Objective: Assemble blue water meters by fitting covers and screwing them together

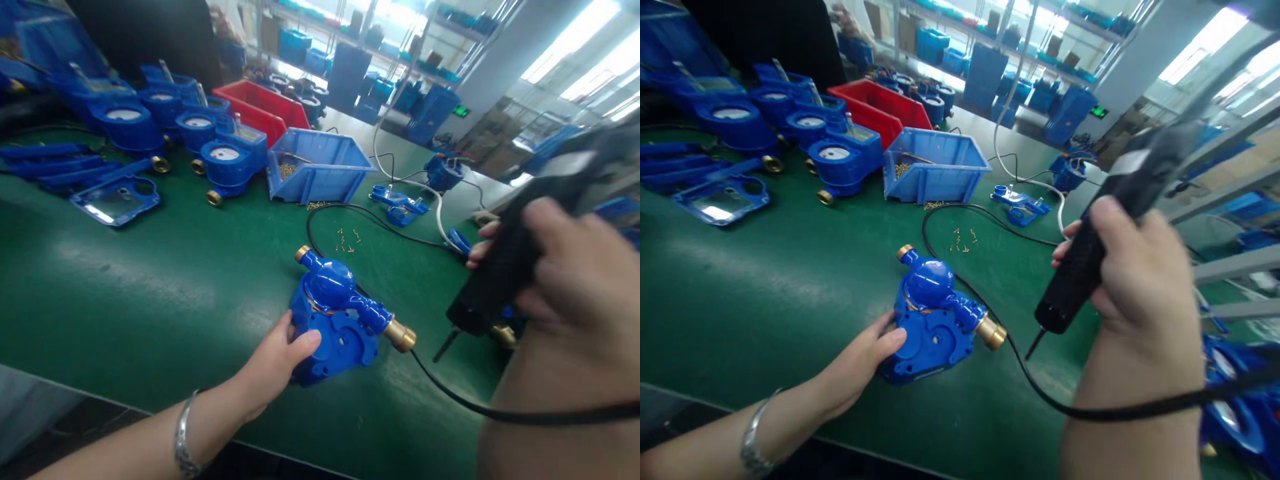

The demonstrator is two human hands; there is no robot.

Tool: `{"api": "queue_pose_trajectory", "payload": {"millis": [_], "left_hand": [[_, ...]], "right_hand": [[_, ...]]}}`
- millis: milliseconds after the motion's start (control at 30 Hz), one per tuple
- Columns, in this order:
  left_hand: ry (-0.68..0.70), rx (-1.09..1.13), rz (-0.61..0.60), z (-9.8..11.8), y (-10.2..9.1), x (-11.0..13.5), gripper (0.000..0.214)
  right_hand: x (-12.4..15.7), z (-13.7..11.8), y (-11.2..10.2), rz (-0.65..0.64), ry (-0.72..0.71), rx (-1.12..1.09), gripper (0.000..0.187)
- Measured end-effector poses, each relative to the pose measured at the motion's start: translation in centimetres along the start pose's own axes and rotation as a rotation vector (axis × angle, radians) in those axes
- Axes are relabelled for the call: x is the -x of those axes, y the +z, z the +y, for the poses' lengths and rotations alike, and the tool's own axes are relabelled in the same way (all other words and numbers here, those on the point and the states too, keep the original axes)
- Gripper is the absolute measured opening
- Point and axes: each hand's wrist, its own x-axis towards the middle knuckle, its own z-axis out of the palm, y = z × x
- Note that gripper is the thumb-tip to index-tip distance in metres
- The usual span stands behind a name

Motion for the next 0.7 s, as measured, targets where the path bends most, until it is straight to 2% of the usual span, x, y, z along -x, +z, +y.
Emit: {"api": "queue_pose_trajectory", "payload": {"millis": [33,67,133,167,200,267,333,367,433,500,567,600,667,700], "left_hand": [[-0.009,-0.013,-0.009,-0.2,0.0,0.2,0.068],[-0.020,-0.046,-0.012,-0.4,0.0,0.3,0.073],[-0.007,-0.206,0.045,-0.6,-0.5,0.4,0.089],[0.043,-0.323,0.114,-0.7,-0.9,0.3,0.095],[0.130,-0.450,0.198,-0.6,-1.2,0.2,0.100],[0.399,-0.685,0.356,-0.1,-1.8,-0.2,0.098],[0.696,-0.871,0.418,1.1,-1.7,-0.7,0.084],[0.816,-0.961,0.403,2.0,-1.2,-0.9,0.075],[0.953,-1.145,0.269,3.9,0.3,-1.4,0.054],[1.018,-1.315,0.078,5.8,2.4,-2.0,0.038],[1.009,-1.477,-0.111,7.0,4.6,-2.6,0.026],[0.991,-1.554,-0.175,7.3,5.6,-3.0,0.025],[0.963,-1.678,-0.263,7.2,7.0,-3.8,0.028],[0.958,-1.726,-0.293,7.0,7.4,-4.2,0.031]], "right_hand": [[-0.6,1.6,0.0,-0.055,0.129,0.177,0.017],[-1.1,3.3,0.1,-0.171,0.243,0.384,0.019],[-1.8,7.0,0.5,-0.264,0.330,0.576,0.022],[-2.1,8.8,0.7,-0.277,0.346,0.649,0.022],[-2.3,10.4,0.8,-0.270,0.355,0.709,0.024],[-2.6,12.9,1.0,-0.257,0.378,0.826,0.028],[-2.6,14.1,0.9,-0.248,0.391,0.918,0.033],[-2.5,14.1,0.9,-0.239,0.383,0.954,0.034],[-1.7,13.1,0.5,-0.213,0.324,0.997,0.035],[0.1,11.0,-0.2,-0.190,0.239,1.000,0.030],[2.9,8.5,-1.1,-0.255,0.169,0.923,0.021],[4.5,7.3,-1.5,-0.355,0.145,0.839,0.018],[7.4,5.8,-2.4,-0.727,0.077,0.524,0.017],[8.5,5.5,-2.6,-0.829,0.067,0.447,0.017]]}}
